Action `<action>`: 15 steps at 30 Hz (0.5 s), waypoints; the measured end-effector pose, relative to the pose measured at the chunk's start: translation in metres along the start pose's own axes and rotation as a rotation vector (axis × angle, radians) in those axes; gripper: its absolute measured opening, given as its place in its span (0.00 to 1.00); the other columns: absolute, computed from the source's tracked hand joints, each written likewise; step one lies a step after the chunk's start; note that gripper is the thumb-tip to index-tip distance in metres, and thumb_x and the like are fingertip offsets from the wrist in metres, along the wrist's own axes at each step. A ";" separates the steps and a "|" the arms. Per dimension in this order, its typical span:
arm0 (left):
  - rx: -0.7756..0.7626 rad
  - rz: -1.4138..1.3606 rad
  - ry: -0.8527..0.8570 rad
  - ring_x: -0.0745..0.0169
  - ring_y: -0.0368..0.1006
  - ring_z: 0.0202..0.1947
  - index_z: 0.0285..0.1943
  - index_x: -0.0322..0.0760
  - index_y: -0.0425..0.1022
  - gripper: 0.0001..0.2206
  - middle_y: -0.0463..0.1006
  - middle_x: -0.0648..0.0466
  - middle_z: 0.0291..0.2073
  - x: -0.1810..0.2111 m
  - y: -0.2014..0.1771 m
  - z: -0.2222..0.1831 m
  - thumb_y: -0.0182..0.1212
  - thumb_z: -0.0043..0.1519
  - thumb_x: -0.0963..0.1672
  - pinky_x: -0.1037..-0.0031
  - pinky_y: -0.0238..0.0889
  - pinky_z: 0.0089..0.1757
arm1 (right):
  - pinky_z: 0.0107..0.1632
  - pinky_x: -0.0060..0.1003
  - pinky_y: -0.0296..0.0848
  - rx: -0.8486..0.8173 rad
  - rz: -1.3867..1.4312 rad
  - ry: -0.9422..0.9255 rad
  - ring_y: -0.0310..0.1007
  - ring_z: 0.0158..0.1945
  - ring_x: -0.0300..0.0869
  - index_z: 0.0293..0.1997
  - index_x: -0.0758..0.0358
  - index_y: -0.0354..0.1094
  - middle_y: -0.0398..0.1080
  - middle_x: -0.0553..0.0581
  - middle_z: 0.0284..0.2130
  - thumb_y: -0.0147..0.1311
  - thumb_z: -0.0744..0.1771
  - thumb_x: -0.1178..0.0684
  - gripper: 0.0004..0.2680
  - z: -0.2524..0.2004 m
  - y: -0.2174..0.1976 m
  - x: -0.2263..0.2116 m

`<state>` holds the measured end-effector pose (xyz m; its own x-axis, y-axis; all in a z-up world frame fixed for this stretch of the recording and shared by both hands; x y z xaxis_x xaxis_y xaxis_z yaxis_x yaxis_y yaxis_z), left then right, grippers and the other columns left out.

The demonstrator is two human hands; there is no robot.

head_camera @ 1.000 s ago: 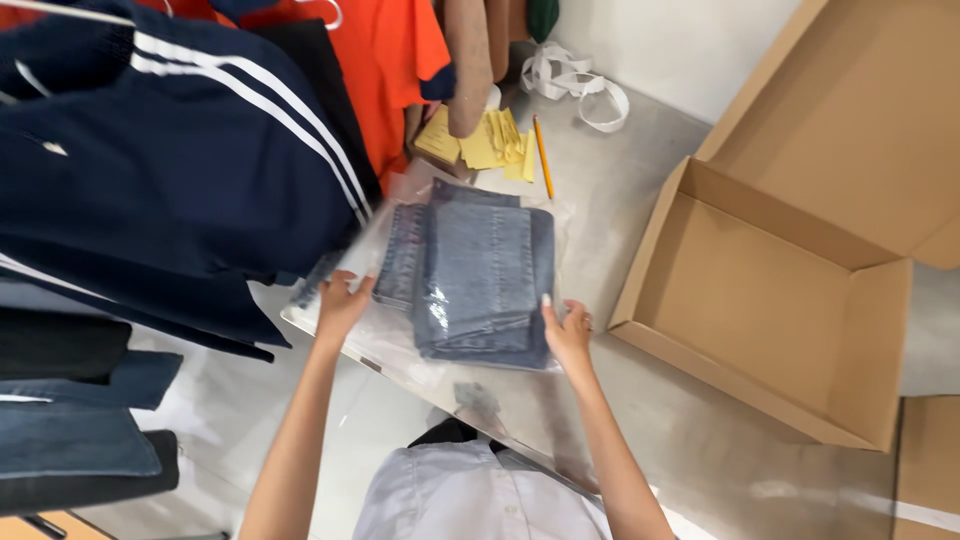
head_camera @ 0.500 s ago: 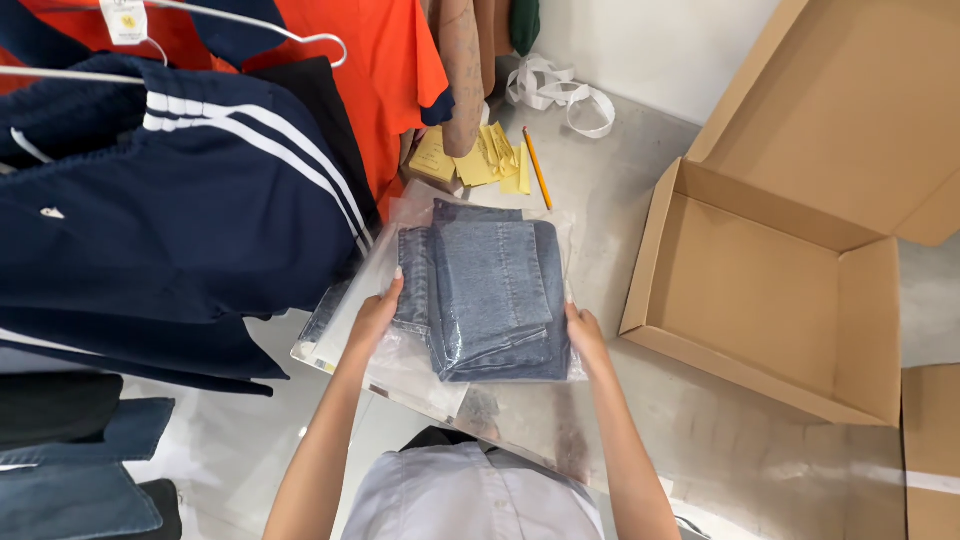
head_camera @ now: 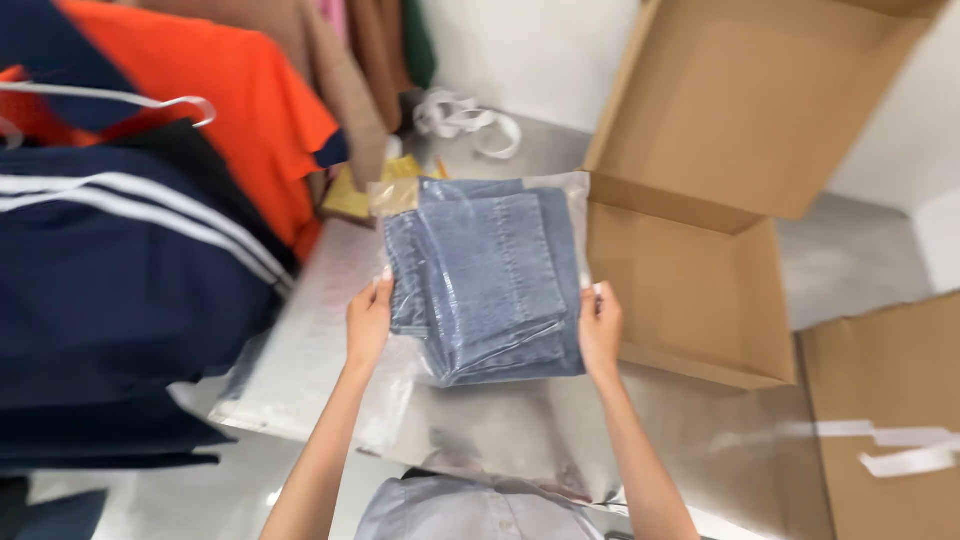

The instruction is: The person writes on a yellow sticky note with a pencil and places it on a cardboard box. They then pack a folded pair of jeans into a clear plastic bag, place the bagged jeans into a cardboard box, close the box, and tie it with a white ribbon.

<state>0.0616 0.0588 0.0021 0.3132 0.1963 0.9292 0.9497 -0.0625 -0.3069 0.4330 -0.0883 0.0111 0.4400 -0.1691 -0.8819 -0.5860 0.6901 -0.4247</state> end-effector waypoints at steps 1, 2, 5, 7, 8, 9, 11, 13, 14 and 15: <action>-0.016 -0.002 0.013 0.40 0.70 0.60 0.53 0.31 0.81 0.19 0.81 0.39 0.48 0.012 0.024 0.002 0.50 0.71 0.50 0.53 0.60 0.59 | 0.34 0.35 0.64 0.021 -0.003 -0.001 0.61 0.30 0.40 0.32 0.60 0.62 0.62 0.54 0.22 0.46 0.73 0.52 0.10 0.011 -0.021 0.004; -0.062 -0.006 0.036 0.40 0.72 0.56 0.49 0.31 0.81 0.19 0.81 0.39 0.44 0.024 0.052 0.002 0.51 0.70 0.51 0.53 0.62 0.56 | 0.33 0.33 0.61 0.059 0.017 0.016 0.59 0.29 0.38 0.31 0.58 0.61 0.60 0.49 0.22 0.46 0.73 0.53 0.10 0.021 -0.047 0.010; -0.180 -0.002 0.078 0.40 0.74 0.53 0.44 0.34 0.83 0.21 0.82 0.41 0.39 0.057 0.139 -0.001 0.52 0.69 0.53 0.53 0.64 0.52 | 0.32 0.28 0.56 0.148 0.043 0.063 0.55 0.28 0.34 0.30 0.54 0.62 0.56 0.44 0.22 0.47 0.72 0.54 0.10 0.049 -0.122 0.040; -0.247 0.007 0.097 0.41 0.75 0.52 0.43 0.37 0.83 0.21 0.83 0.42 0.38 0.070 0.198 0.001 0.52 0.69 0.54 0.53 0.64 0.51 | 0.31 0.27 0.54 0.195 0.052 0.093 0.54 0.27 0.33 0.30 0.53 0.62 0.56 0.43 0.22 0.48 0.72 0.53 0.09 0.068 -0.168 0.070; -0.303 0.043 0.095 0.41 0.74 0.53 0.44 0.40 0.84 0.21 0.83 0.44 0.39 0.070 0.230 0.003 0.52 0.68 0.56 0.54 0.65 0.51 | 0.31 0.27 0.54 0.193 0.065 0.171 0.55 0.27 0.33 0.30 0.54 0.64 0.58 0.43 0.22 0.49 0.71 0.53 0.08 0.076 -0.189 0.092; -0.359 0.079 0.093 0.40 0.74 0.54 0.44 0.43 0.85 0.21 0.84 0.47 0.39 0.070 0.263 0.004 0.52 0.68 0.57 0.54 0.65 0.52 | 0.30 0.27 0.55 0.191 0.078 0.250 0.56 0.26 0.33 0.30 0.54 0.66 0.60 0.43 0.21 0.49 0.70 0.53 0.08 0.084 -0.211 0.114; -0.411 0.108 0.106 0.40 0.73 0.56 0.45 0.42 0.84 0.21 0.83 0.46 0.41 0.096 0.298 -0.013 0.52 0.67 0.56 0.54 0.65 0.53 | 0.41 0.37 0.60 0.152 -0.016 0.368 0.63 0.39 0.42 0.40 0.56 0.70 0.66 0.52 0.34 0.51 0.68 0.50 0.05 0.116 -0.249 0.195; -0.449 0.140 0.115 0.39 0.72 0.57 0.46 0.42 0.84 0.21 0.83 0.45 0.44 0.110 0.330 -0.020 0.52 0.67 0.56 0.54 0.64 0.55 | 0.51 0.47 0.66 0.101 -0.103 0.485 0.70 0.52 0.51 0.49 0.58 0.74 0.73 0.62 0.47 0.53 0.67 0.47 0.11 0.139 -0.272 0.251; -0.445 0.193 0.146 0.38 0.74 0.54 0.44 0.42 0.85 0.21 0.84 0.45 0.41 0.113 0.344 -0.020 0.51 0.68 0.56 0.53 0.66 0.53 | 0.48 0.46 0.66 0.076 -0.134 0.466 0.71 0.48 0.51 0.45 0.59 0.75 0.74 0.61 0.42 0.53 0.66 0.48 0.10 0.148 -0.276 0.263; -0.440 0.246 0.176 0.36 0.76 0.51 0.41 0.42 0.85 0.22 0.84 0.45 0.38 0.117 0.357 -0.020 0.49 0.68 0.55 0.53 0.68 0.50 | 0.45 0.44 0.66 0.050 -0.165 0.446 0.71 0.44 0.51 0.40 0.61 0.76 0.74 0.60 0.37 0.52 0.66 0.49 0.09 0.158 -0.279 0.275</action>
<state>0.4374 0.0402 0.0049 0.4861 -0.0409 0.8730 0.7476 -0.4978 -0.4396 0.8247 -0.2165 -0.0807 0.1825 -0.5573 -0.8100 -0.4946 0.6600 -0.5655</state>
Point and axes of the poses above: each hand's wrist, its own z-axis towards the middle knuckle, its own y-axis out of the palm, x = y × z, the point moved 5 cm from there along z, towards the middle knuckle
